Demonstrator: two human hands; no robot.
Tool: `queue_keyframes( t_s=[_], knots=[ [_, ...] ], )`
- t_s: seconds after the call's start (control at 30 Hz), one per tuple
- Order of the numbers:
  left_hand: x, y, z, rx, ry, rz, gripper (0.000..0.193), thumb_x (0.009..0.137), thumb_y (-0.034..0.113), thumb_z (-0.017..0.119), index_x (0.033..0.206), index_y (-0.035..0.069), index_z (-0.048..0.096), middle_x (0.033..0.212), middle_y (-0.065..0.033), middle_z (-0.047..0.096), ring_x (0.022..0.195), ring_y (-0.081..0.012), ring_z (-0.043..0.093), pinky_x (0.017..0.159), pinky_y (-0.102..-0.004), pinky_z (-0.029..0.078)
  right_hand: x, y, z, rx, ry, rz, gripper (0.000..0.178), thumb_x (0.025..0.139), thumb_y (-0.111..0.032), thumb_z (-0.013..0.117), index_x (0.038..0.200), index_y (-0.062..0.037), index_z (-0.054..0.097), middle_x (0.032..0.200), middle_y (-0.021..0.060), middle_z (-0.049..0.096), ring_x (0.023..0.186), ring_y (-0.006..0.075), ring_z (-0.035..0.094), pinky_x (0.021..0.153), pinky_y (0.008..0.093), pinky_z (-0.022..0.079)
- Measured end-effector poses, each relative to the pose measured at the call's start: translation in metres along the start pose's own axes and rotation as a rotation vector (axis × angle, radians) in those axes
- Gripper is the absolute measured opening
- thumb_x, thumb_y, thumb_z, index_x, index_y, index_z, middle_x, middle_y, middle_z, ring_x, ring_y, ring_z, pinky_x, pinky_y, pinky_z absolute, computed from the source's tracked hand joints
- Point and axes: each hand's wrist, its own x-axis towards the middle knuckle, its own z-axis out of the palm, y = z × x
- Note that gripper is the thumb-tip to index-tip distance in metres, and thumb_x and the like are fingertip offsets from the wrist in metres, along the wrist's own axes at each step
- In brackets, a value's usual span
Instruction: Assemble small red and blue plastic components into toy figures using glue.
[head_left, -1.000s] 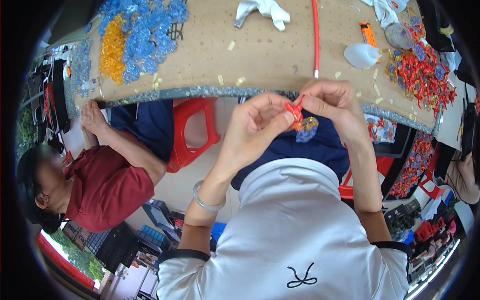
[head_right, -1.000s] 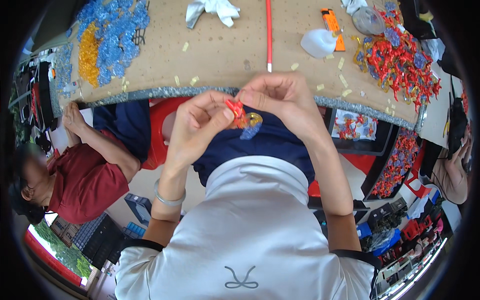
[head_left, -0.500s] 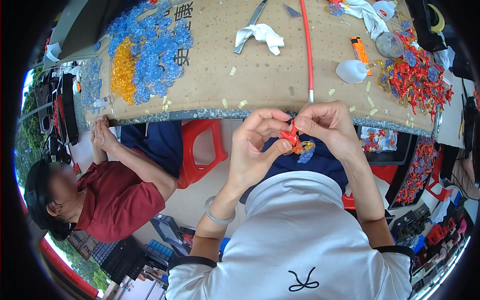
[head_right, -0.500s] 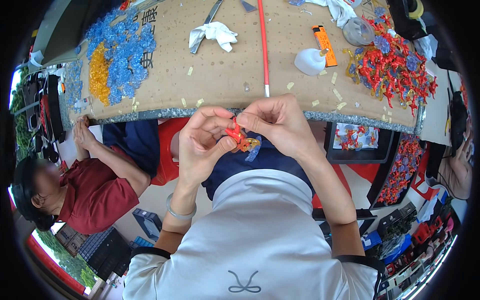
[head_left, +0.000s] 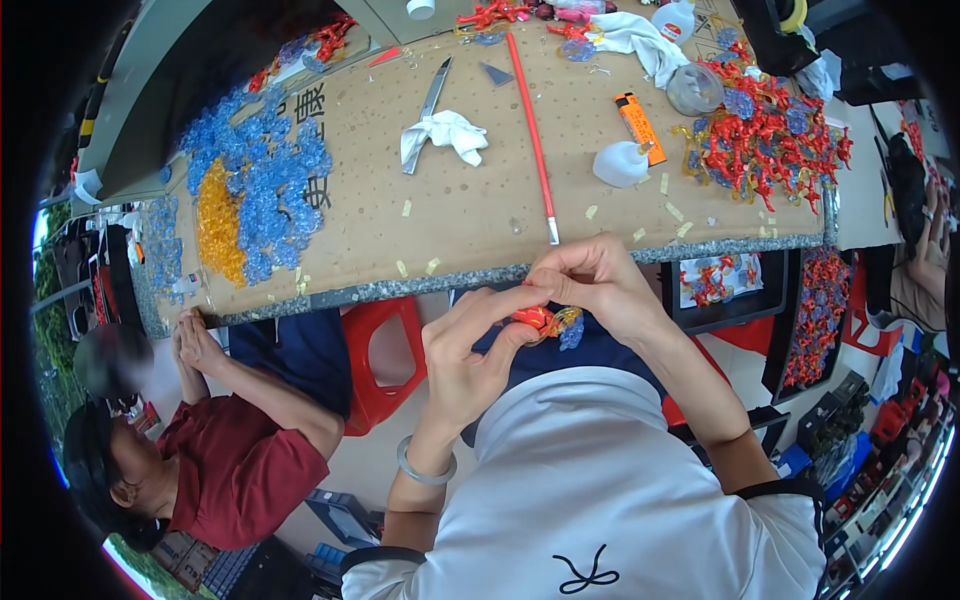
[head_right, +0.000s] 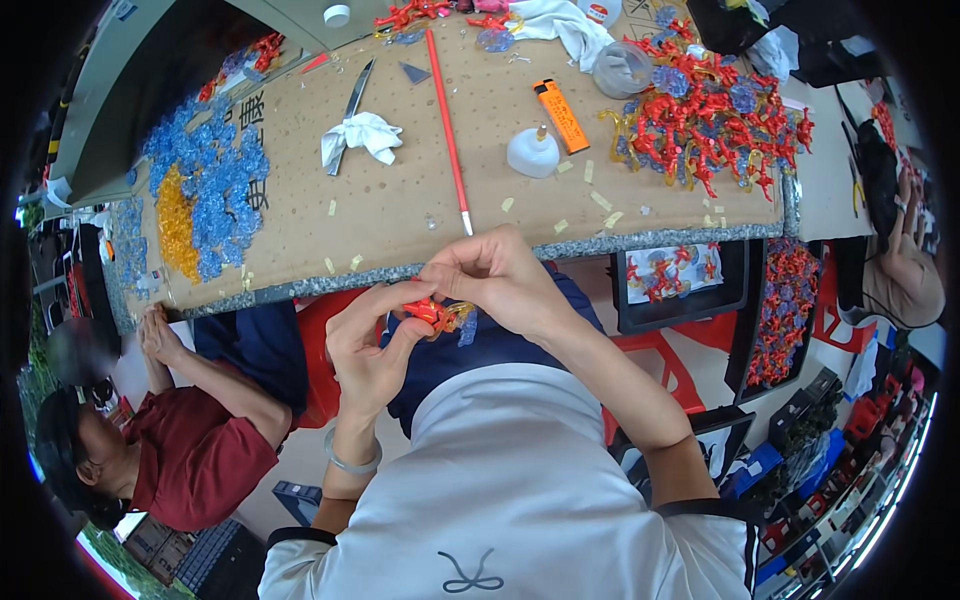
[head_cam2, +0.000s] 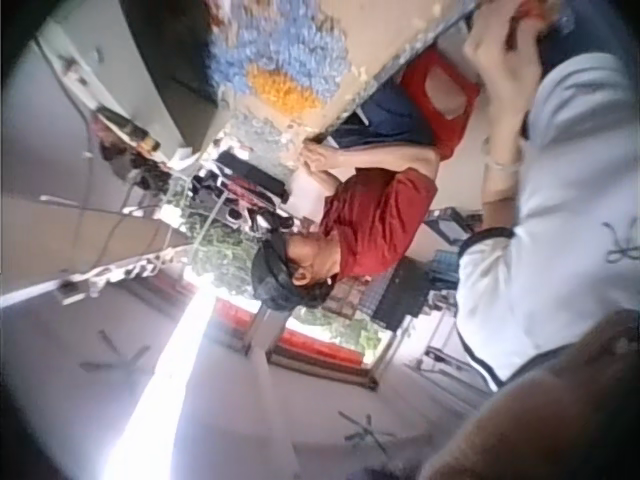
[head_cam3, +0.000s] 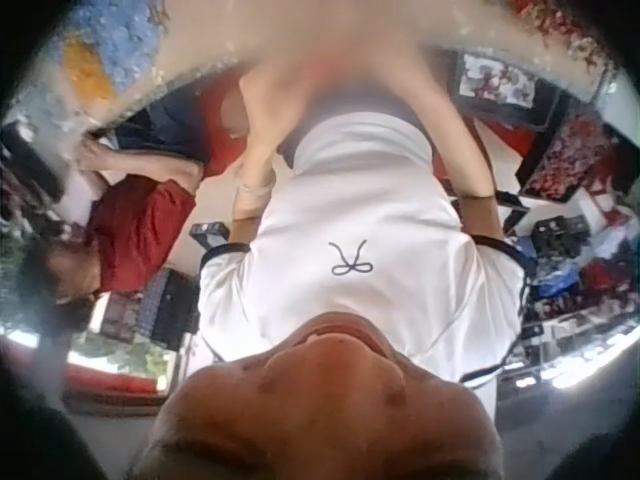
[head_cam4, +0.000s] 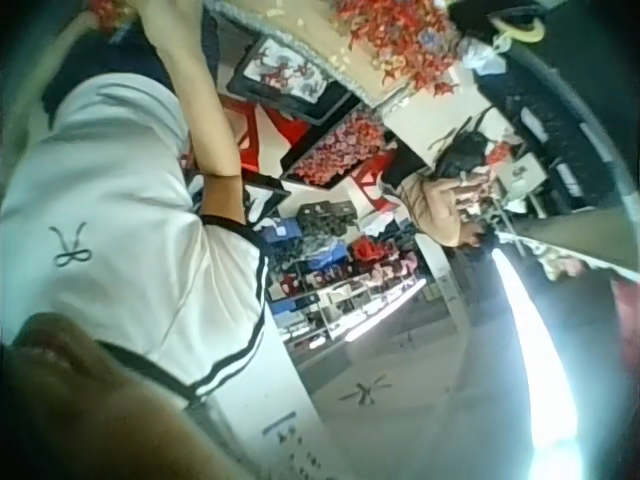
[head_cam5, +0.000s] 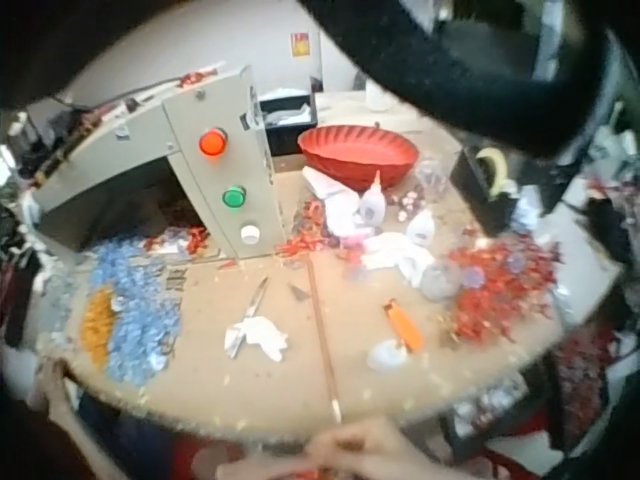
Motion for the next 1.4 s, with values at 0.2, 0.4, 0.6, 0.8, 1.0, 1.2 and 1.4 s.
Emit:
queue_keyframes(
  t_s=[0.2,0.4,0.6,0.8,1.0,1.2,1.4],
  knots=[
    [0.002,-0.007,0.01,-0.38,0.12,-0.211,0.032,0.081,-0.002,0.07,0.112,-0.005,0.062,0.083,-0.0066,0.066,0.07,-0.0095,0.059,0.065,-0.0221,0.048,-0.019,0.003,-0.028,-0.576,0.732,-0.622,0.025,0.084,-0.003,0.067,0.108,0.0006,0.066,0.095,0.0069,0.066,0.086,0.0137,0.059,0.074,0.0257,0.046],
    [0.017,-0.005,0.017,-0.552,0.181,-0.228,0.033,0.083,-0.005,0.066,0.116,-0.006,0.06,0.08,-0.0049,0.064,0.07,-0.0088,0.059,0.066,-0.0211,0.048,0.026,-0.011,-0.052,-0.946,0.792,-0.711,0.048,0.073,-0.005,0.076,0.117,-0.0017,0.059,0.107,0.0113,0.065,0.098,0.0227,0.058,0.086,0.0326,0.045],
    [0.028,-0.005,0.004,-0.456,0.198,-0.168,0.035,0.084,0.002,0.07,0.116,-0.006,0.06,0.08,-0.0046,0.064,0.069,-0.0083,0.059,0.064,-0.0209,0.048,0.022,0.0,-0.049,-0.977,0.643,-0.685,0.036,0.076,-0.002,0.072,0.111,-0.0008,0.062,0.108,0.0133,0.063,0.101,0.0237,0.059,0.088,0.0343,0.046],
    [0.024,-0.001,-0.007,-0.344,0.203,-0.226,0.034,0.078,-0.004,0.066,0.111,0.0,0.067,0.075,-0.0043,0.067,0.07,-0.0075,0.06,0.07,-0.0239,0.05,-0.02,-0.014,-0.022,-0.777,0.328,-0.594,0.051,0.08,-0.004,0.073,0.124,0.0041,0.047,0.105,0.0154,0.067,0.09,0.0165,0.065,0.079,0.0271,0.05],
    [0.02,-0.007,-0.017,-0.474,0.161,-0.201,0.031,0.08,-0.002,0.068,0.111,-0.002,0.066,0.079,-0.0055,0.067,0.072,-0.008,0.061,0.072,-0.024,0.051,-0.035,-0.027,-0.017,-0.961,0.282,-0.722,0.052,0.072,-0.011,0.082,0.113,0.0056,0.054,0.096,0.0175,0.07,0.081,0.0181,0.068,0.072,0.0275,0.052],
    [0.018,-0.009,-0.025,-0.568,0.106,-0.118,0.038,0.084,0.009,0.072,0.114,-0.01,0.06,0.084,-0.0092,0.067,0.072,-0.0095,0.062,0.065,-0.0213,0.052,-0.034,-0.037,-0.009,-0.957,0.224,-0.935,0.048,0.065,-0.014,0.086,0.1,0.0092,0.063,0.083,0.0199,0.069,0.073,0.0257,0.069,0.067,0.0325,0.053],
    [0.02,0.002,-0.025,-0.585,0.108,-0.141,0.038,0.084,0.01,0.072,0.114,-0.011,0.059,0.087,-0.0104,0.067,0.074,-0.0097,0.063,0.067,-0.0213,0.052,-0.032,-0.041,-0.01,-0.927,0.182,-0.914,0.041,0.067,-0.011,0.079,0.099,0.0105,0.064,0.081,0.0207,0.069,0.069,0.0274,0.067,0.064,0.0324,0.052]
  ],
)
